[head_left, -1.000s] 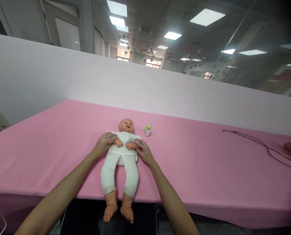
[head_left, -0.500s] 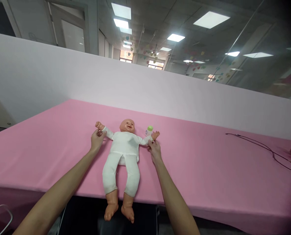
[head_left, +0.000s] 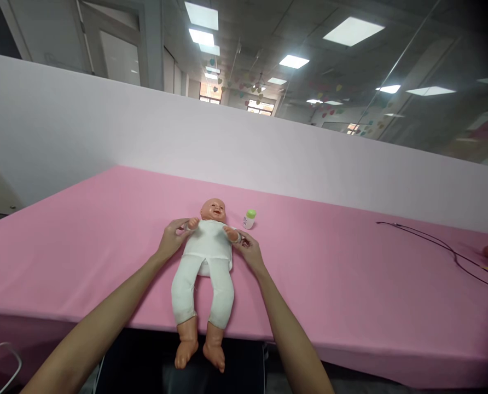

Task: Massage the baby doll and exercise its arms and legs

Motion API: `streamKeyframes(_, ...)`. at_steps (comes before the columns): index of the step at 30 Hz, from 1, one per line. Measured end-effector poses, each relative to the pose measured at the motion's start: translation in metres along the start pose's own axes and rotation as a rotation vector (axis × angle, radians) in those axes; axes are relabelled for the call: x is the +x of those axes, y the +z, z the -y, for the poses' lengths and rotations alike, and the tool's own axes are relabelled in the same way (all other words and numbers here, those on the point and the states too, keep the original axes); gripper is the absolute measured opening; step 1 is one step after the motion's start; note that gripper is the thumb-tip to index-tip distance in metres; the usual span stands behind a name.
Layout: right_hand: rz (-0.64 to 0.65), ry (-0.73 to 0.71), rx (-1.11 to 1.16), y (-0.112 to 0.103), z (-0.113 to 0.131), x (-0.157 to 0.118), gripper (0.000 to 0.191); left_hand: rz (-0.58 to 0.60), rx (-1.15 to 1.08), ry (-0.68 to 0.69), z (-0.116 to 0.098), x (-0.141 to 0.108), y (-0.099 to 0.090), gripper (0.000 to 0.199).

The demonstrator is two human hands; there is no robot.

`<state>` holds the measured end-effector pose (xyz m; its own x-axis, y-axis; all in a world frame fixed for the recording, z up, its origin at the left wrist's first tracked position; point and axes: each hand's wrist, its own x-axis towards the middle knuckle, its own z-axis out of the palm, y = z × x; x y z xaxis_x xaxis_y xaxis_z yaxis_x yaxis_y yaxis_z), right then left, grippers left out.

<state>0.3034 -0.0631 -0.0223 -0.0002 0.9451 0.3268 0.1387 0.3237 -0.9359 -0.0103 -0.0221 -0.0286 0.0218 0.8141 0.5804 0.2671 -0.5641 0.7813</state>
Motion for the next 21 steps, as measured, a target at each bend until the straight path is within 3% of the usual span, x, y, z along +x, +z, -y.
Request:
streamKeyframes(5, -0.365, 0.198, 0.272, -0.015, -0.02, 0.009, 0.045, -0.38, -0.241, -0.373, 0.014, 0.006, -0.008, 0.031)
streamKeyframes(8, -0.392, 0.233, 0.367, -0.024, -0.028, 0.011, 0.042, -0.447, -0.243, -0.425, 0.018, 0.008, -0.011, 0.032)
streamKeyframes(10, -0.348, 0.203, 0.361, -0.025, -0.026, 0.01, 0.045, -0.382, -0.181, -0.309, 0.015, 0.007, -0.009, 0.032)
streamKeyframes(13, -0.226, 0.125, 0.267, -0.018, -0.015, 0.007, 0.053, -0.158, -0.059, -0.115, 0.004, 0.004, -0.004, 0.036)
streamKeyframes(17, 0.088, -0.017, 0.021, -0.004, -0.001, 0.001, 0.033, 0.159, 0.099, 0.179, -0.007, -0.001, -0.001, 0.025)
streamKeyframes(19, 0.165, -0.072, -0.061, 0.0, 0.003, -0.002, 0.024, 0.209, 0.146, 0.265, -0.009, -0.003, -0.001, 0.027)
streamKeyframes(21, 0.161, -0.073, -0.071, 0.002, 0.004, -0.003, 0.023, 0.208, 0.155, 0.274, -0.009, -0.003, -0.002, 0.027)
